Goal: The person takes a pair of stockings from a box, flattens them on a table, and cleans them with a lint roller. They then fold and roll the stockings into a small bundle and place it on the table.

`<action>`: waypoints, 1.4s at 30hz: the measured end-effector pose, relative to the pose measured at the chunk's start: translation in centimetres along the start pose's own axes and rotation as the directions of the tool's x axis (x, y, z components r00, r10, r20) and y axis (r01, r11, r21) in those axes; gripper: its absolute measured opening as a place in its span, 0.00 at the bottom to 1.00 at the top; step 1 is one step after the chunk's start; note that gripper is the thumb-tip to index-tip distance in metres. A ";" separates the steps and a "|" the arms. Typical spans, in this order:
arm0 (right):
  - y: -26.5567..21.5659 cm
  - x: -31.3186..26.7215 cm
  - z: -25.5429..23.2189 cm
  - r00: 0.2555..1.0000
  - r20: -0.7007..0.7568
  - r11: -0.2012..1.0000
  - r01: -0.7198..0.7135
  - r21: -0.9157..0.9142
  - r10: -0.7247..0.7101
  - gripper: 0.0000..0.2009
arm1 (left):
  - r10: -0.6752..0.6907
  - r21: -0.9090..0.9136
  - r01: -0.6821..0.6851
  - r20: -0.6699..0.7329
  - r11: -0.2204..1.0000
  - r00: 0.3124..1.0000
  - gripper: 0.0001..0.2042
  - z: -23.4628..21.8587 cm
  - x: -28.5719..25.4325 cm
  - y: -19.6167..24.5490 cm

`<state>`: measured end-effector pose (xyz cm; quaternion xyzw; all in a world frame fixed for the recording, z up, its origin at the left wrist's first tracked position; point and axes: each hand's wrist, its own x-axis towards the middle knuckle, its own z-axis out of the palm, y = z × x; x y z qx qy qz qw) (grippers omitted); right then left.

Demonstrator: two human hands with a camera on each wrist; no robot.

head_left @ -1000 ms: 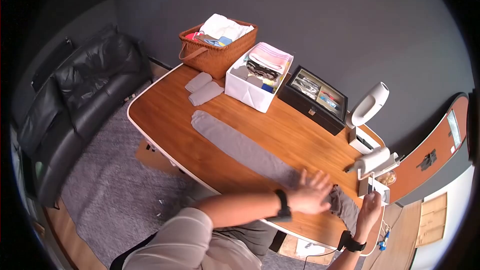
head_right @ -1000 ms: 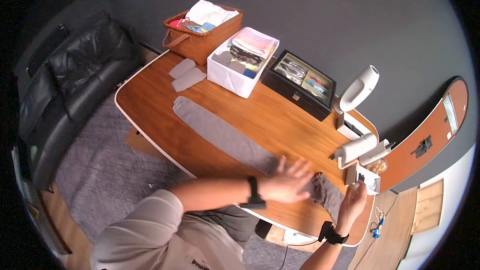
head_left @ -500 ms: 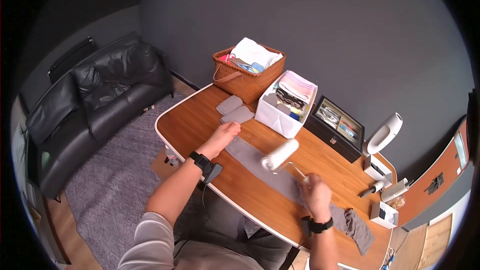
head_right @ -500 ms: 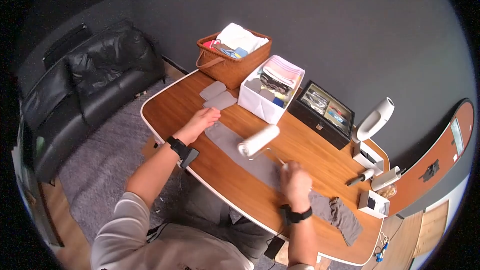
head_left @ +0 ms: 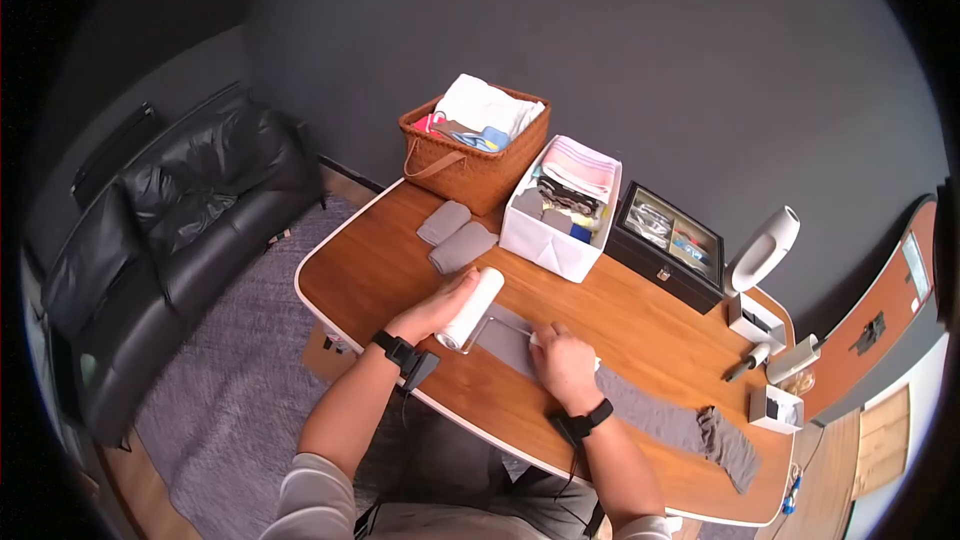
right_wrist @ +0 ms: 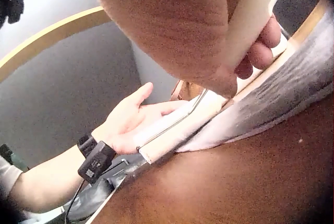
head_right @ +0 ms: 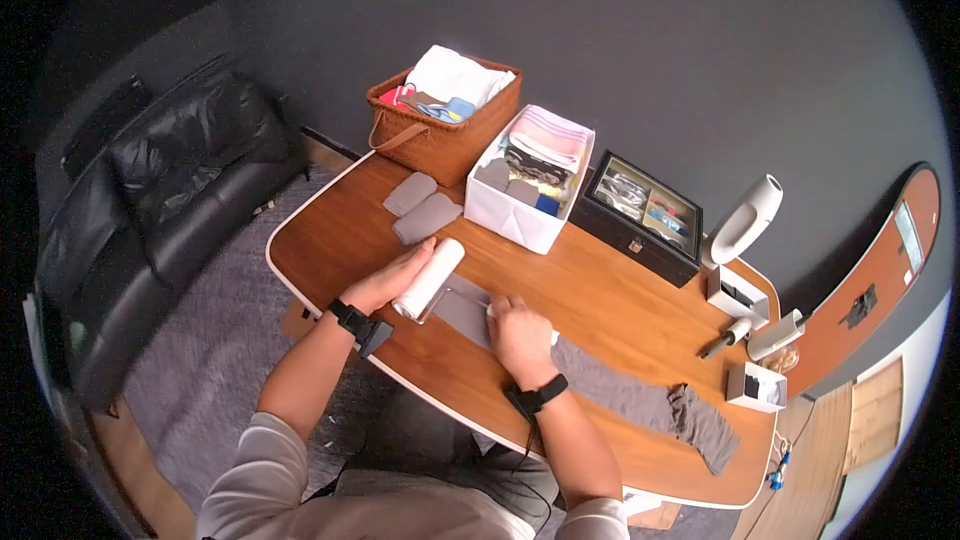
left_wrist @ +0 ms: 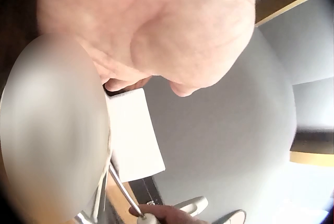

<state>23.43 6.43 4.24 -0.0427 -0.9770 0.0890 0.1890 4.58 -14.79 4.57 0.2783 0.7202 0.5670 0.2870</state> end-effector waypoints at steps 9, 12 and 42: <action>-0.3 0.3 -0.5 1.000 0.022 1.000 -0.013 -0.023 0.013 0.12 | 0.007 0.361 -0.010 0.010 0.932 1.000 0.43 0.2 0.7 -2.9; 2.1 -1.3 -1.2 0.998 0.060 1.000 0.025 -0.006 -0.025 0.15 | 0.046 0.403 -0.050 0.019 0.914 0.999 0.44 0.7 1.1 -3.8; 9.3 -10.1 -7.8 0.999 0.028 0.997 -0.025 -0.066 0.027 0.17 | -0.065 0.479 0.055 0.003 0.876 0.998 0.42 0.0 -0.5 -3.4</action>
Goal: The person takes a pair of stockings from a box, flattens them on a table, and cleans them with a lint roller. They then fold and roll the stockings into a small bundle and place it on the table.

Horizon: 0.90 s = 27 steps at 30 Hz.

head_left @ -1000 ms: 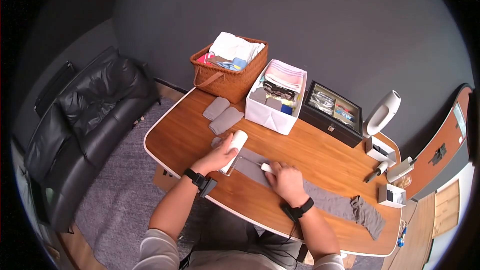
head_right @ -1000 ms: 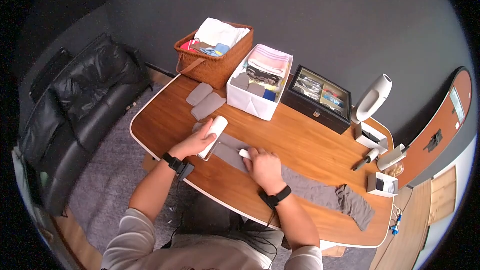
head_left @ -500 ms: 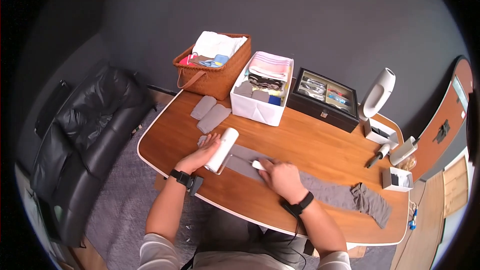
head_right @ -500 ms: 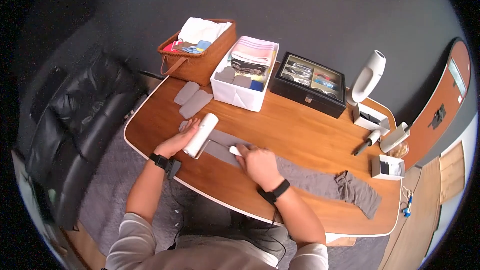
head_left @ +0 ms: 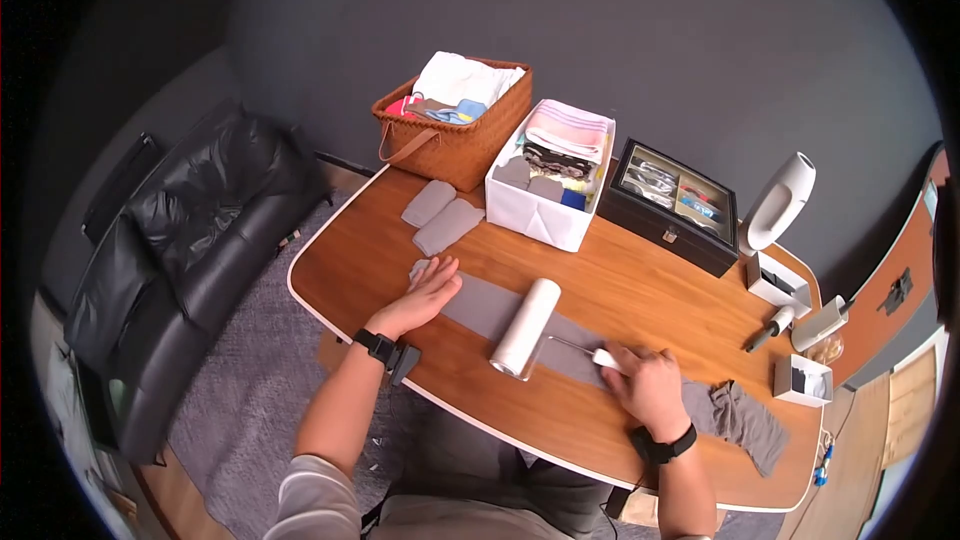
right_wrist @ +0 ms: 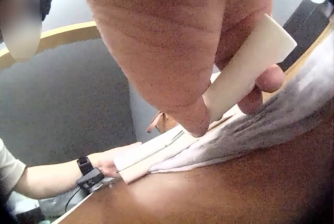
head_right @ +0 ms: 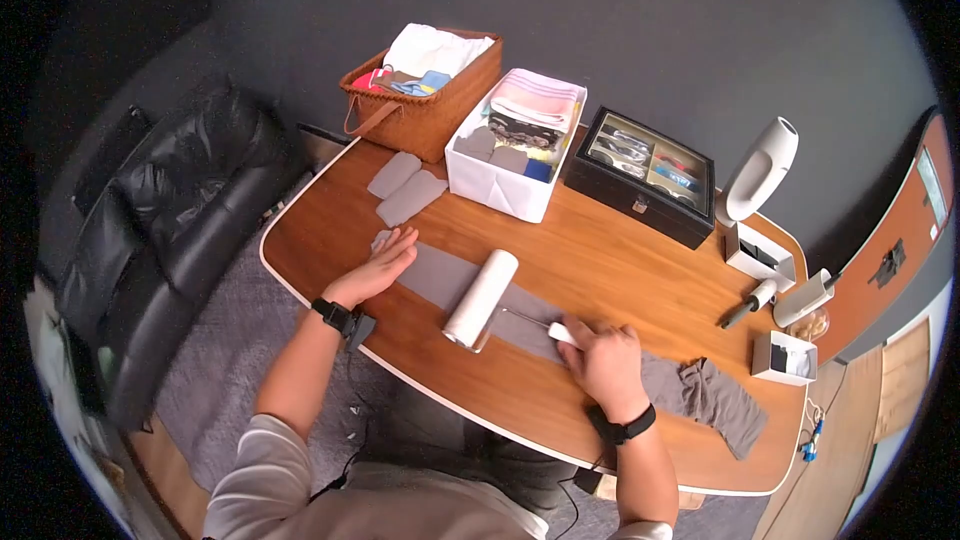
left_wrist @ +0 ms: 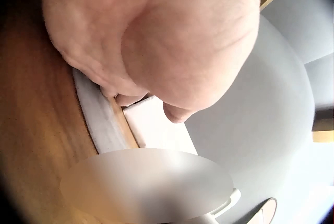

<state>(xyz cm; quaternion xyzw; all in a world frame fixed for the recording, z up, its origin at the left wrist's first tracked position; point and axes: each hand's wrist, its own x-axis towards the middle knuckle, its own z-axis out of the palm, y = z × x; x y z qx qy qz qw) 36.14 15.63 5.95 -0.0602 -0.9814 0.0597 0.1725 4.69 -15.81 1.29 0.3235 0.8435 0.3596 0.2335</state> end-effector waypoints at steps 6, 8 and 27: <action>-0.2 0.0 -0.3 0.994 -0.103 0.999 -0.038 0.030 0.041 0.17 | 0.005 0.038 -0.003 -0.054 0.999 0.999 0.41 0.3 -0.5 0.8; -0.5 0.1 0.1 0.995 -0.103 0.999 -0.001 0.049 0.006 0.16 | 0.071 0.101 -0.063 -0.082 0.993 0.994 0.41 0.6 0.0 -0.5; 5.0 -3.8 -2.9 0.978 0.099 0.968 -0.196 0.159 0.182 0.18 | 0.048 0.141 -0.063 0.103 0.988 0.994 0.45 4.4 -2.0 3.4</action>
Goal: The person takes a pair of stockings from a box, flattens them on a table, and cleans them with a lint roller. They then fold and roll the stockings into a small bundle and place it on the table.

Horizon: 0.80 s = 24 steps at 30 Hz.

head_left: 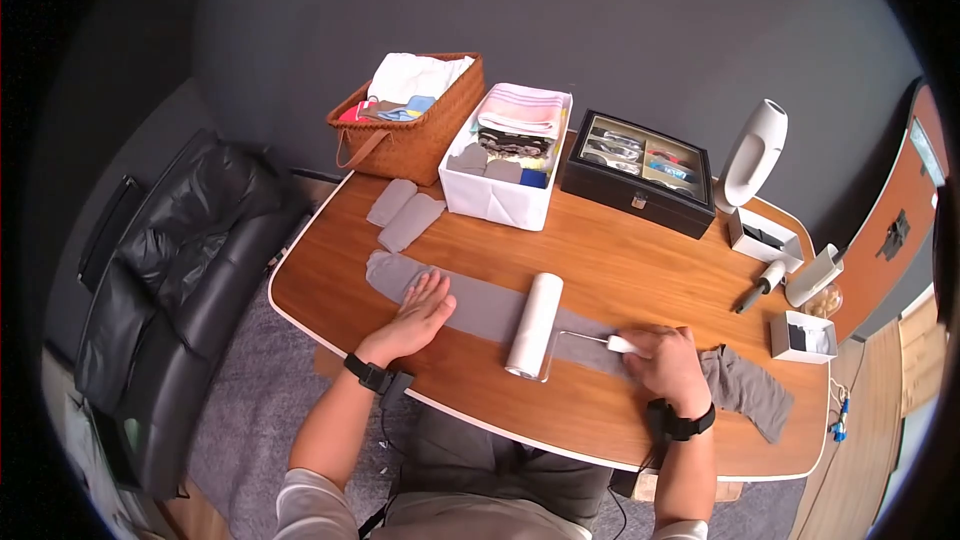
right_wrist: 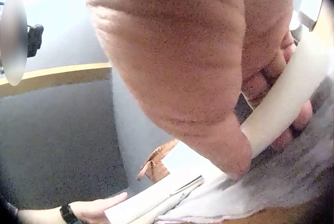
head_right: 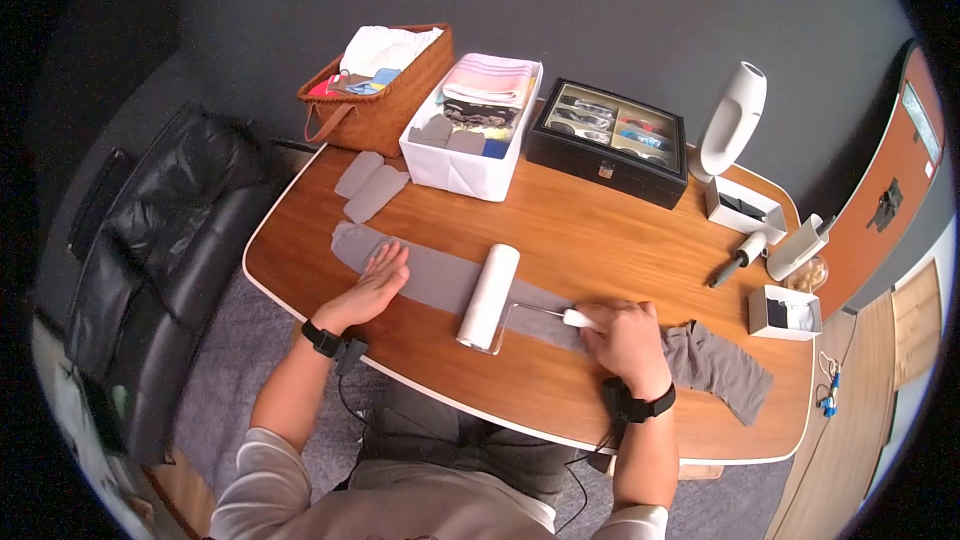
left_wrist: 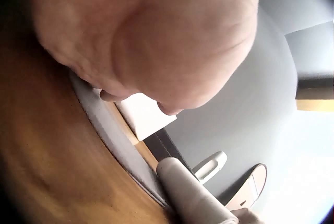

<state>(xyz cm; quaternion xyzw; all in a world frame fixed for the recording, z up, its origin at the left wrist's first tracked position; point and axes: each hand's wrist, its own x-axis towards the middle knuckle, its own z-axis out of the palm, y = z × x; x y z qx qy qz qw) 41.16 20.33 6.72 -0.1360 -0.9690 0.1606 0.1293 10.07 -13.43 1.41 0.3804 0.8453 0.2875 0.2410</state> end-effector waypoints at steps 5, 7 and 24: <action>-1.4 0.5 0.1 0.999 -0.018 0.998 -0.052 -0.018 0.052 0.18 | -0.009 0.093 0.014 -0.062 0.996 0.998 0.43 -0.2 -0.6 -1.1; -2.1 1.1 1.7 0.995 -0.096 0.999 0.031 -0.012 -0.032 0.17 | 0.013 0.142 0.000 -0.091 0.990 0.996 0.42 0.1 -0.6 -1.5; 1.3 -0.4 0.6 0.995 -0.056 0.996 -0.088 -0.023 0.086 0.16 | -0.039 0.316 0.077 -0.126 0.946 0.991 0.40 -2.9 -0.7 -4.0</action>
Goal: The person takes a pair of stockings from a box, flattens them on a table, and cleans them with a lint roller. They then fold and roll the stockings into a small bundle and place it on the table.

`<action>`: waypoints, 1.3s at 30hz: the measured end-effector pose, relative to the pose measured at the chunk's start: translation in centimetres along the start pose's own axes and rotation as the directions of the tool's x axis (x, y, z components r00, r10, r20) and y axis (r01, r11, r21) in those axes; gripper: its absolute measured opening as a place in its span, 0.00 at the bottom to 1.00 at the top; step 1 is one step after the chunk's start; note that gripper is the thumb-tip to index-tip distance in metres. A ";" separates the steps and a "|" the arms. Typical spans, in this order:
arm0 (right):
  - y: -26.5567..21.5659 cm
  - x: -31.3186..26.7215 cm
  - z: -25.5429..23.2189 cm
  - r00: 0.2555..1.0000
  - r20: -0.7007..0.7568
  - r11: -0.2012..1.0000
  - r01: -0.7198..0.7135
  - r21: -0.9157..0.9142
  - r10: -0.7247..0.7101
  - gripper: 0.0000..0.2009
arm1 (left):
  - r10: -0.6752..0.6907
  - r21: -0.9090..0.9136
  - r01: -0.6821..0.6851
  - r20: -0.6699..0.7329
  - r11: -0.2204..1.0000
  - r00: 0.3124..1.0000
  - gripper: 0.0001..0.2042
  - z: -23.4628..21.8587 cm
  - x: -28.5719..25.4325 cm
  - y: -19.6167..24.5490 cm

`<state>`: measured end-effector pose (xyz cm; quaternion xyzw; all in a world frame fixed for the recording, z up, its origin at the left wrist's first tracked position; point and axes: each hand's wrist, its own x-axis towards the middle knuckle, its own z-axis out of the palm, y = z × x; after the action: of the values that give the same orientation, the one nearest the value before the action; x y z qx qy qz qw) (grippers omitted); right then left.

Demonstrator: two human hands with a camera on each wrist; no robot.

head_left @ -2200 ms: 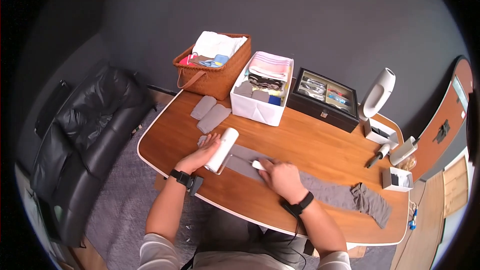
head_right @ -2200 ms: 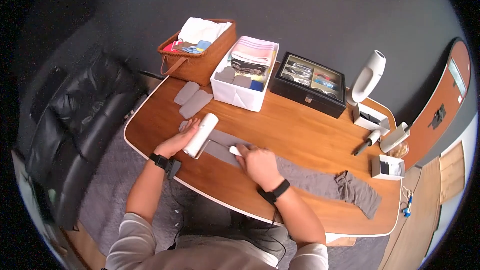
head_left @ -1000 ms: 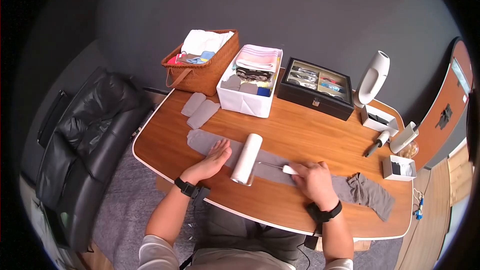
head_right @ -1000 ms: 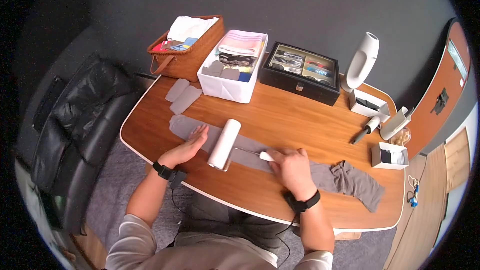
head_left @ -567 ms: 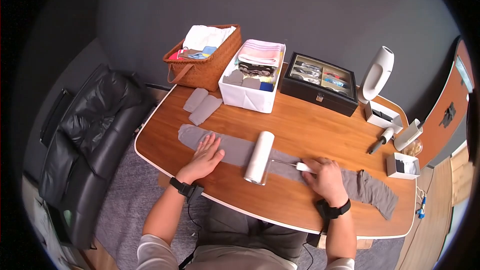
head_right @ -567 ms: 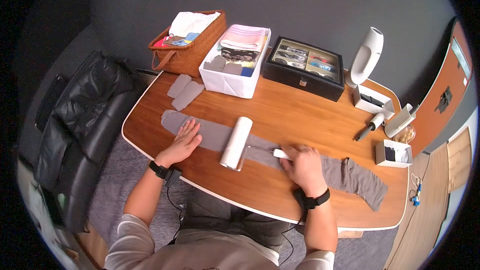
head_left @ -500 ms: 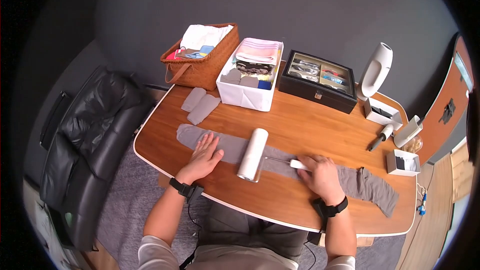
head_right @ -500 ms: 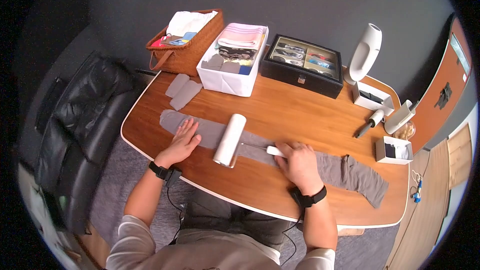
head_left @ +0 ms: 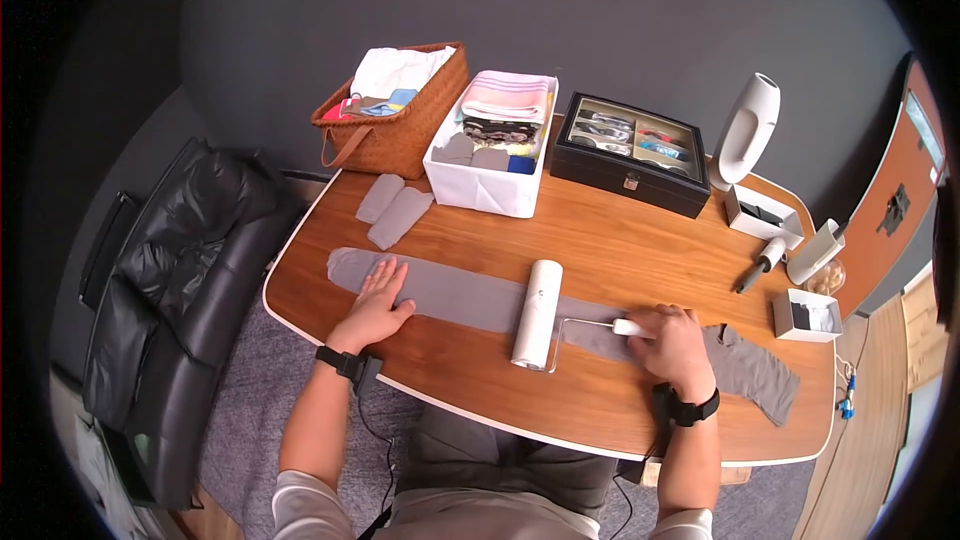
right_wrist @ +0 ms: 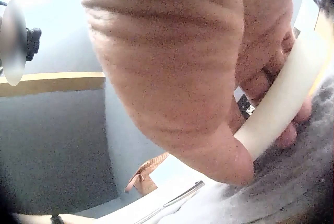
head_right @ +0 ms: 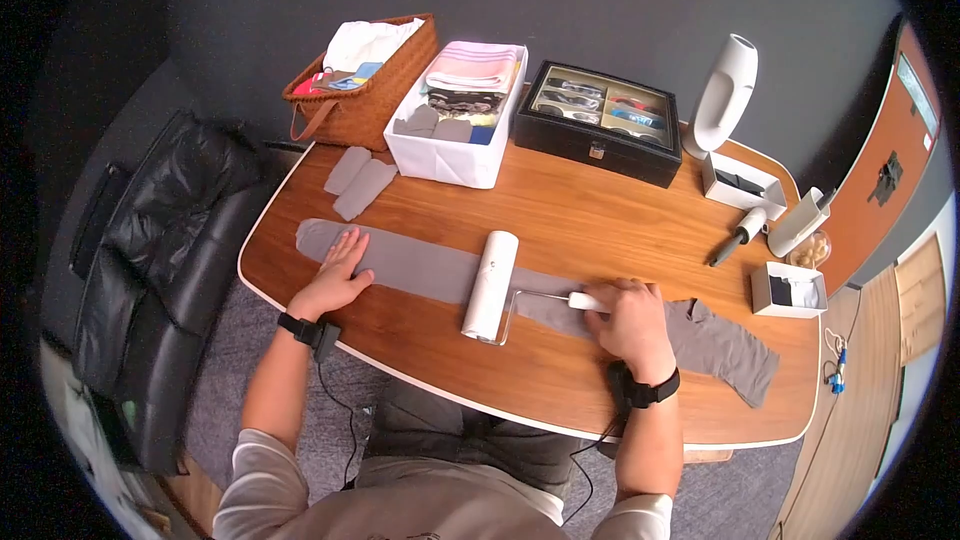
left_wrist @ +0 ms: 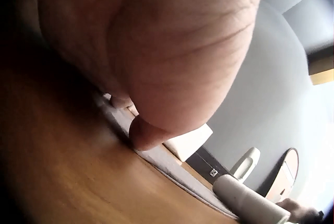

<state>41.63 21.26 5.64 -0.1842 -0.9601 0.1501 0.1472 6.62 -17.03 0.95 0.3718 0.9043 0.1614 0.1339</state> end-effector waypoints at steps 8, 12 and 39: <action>-2.1 0.5 0.3 0.998 -0.031 0.998 0.053 0.043 -0.051 0.12 | 0.159 -0.207 -0.228 -0.302 0.952 0.940 0.26 0.8 0.1 7.2; -2.1 0.9 -0.3 0.997 -0.060 0.997 0.046 0.058 -0.043 0.11 | 0.184 -0.333 -0.270 -0.268 0.903 0.946 0.18 2.8 1.1 11.0; -2.9 1.4 0.1 0.996 0.008 0.974 -0.088 0.208 0.088 0.12 | 0.016 0.091 -0.018 0.023 0.996 1.000 0.47 4.0 0.1 11.4</action>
<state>39.50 19.21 6.86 -0.2102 -0.9300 0.2559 0.1594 15.19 -8.53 1.75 0.3870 0.9060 0.1169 0.1255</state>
